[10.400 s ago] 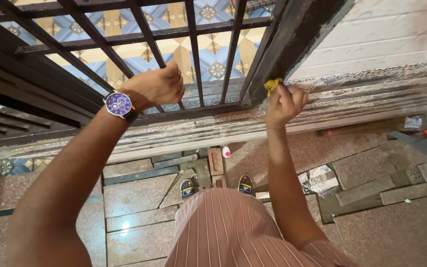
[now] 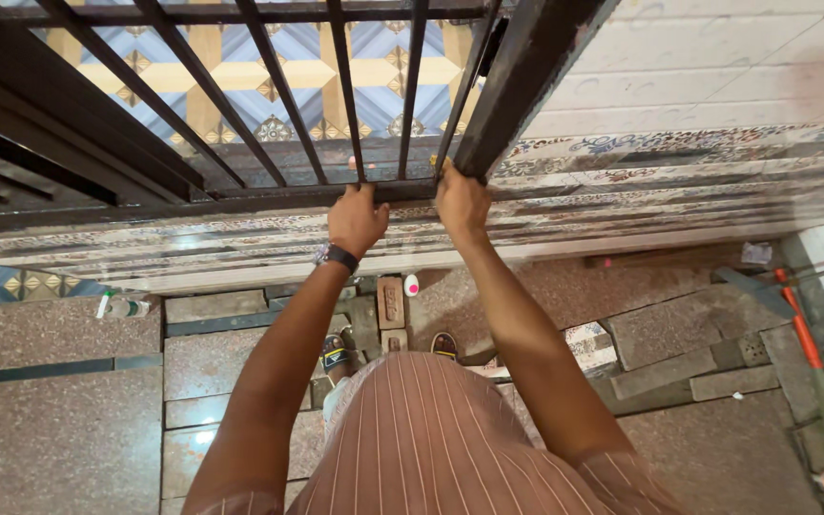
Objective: The person cleans a metal window grille using a yellow cloth. They wipe the vertical and horizontal bars of the grille, moving the cloth along the metal surfaces to remove dirt.
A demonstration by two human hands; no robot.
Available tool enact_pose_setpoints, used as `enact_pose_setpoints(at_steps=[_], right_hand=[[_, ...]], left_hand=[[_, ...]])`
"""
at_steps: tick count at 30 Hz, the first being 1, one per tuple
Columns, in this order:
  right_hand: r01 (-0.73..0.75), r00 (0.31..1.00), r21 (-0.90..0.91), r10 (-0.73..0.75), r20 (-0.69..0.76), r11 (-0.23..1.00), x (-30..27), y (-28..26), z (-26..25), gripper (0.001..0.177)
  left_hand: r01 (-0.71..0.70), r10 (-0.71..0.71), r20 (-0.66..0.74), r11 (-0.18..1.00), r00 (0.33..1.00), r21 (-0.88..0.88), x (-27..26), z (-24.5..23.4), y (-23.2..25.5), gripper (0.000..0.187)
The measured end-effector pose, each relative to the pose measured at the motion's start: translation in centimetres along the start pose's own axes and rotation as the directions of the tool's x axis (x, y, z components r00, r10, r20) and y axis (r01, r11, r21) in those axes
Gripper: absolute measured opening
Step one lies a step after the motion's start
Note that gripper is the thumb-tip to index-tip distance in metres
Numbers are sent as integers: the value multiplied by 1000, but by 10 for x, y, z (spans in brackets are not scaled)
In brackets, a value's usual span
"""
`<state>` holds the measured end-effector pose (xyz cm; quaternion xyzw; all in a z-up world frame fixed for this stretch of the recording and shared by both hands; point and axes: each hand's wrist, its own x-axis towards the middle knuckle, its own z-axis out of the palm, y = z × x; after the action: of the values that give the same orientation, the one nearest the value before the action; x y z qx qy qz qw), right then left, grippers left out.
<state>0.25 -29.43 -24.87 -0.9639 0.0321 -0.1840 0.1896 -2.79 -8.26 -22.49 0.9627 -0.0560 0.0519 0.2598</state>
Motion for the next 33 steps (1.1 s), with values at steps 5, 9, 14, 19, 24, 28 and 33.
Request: enact_pose_setpoints(at_steps=[5,9,14,19,24,28,33], right_hand=[[-30,999,-67,29,-16,997,-4,-6,-5,17],[37,996,-35,-40,-83,999,-22,-5,-22,27],[-32,995,-73,25,-97,997,-2,-12,-15,21],[-90,994,-106,84,-65,990,-8,-20,-16,22],[-34,996,-89,26,-84,995,-19,-16,-20,21],[-88,996,-176,89,-3,980,6,-16,1,27],[-86,996,-140,89,14,986,-4,-18,-9,20]], left_hand=[[-17,7,124,996,992,84,0,-16,3,66],[-21,6,138,994,990,110,1,-15,5,85],[-26,-12,210,984,978,179,2,-1,-2,90],[-22,-61,329,970,942,243,10,0,-5,102],[-32,-52,365,975,929,221,14,-2,-8,118],[-35,-74,411,967,909,252,16,-3,-6,124],[-49,-52,400,970,915,238,15,-3,-7,123]])
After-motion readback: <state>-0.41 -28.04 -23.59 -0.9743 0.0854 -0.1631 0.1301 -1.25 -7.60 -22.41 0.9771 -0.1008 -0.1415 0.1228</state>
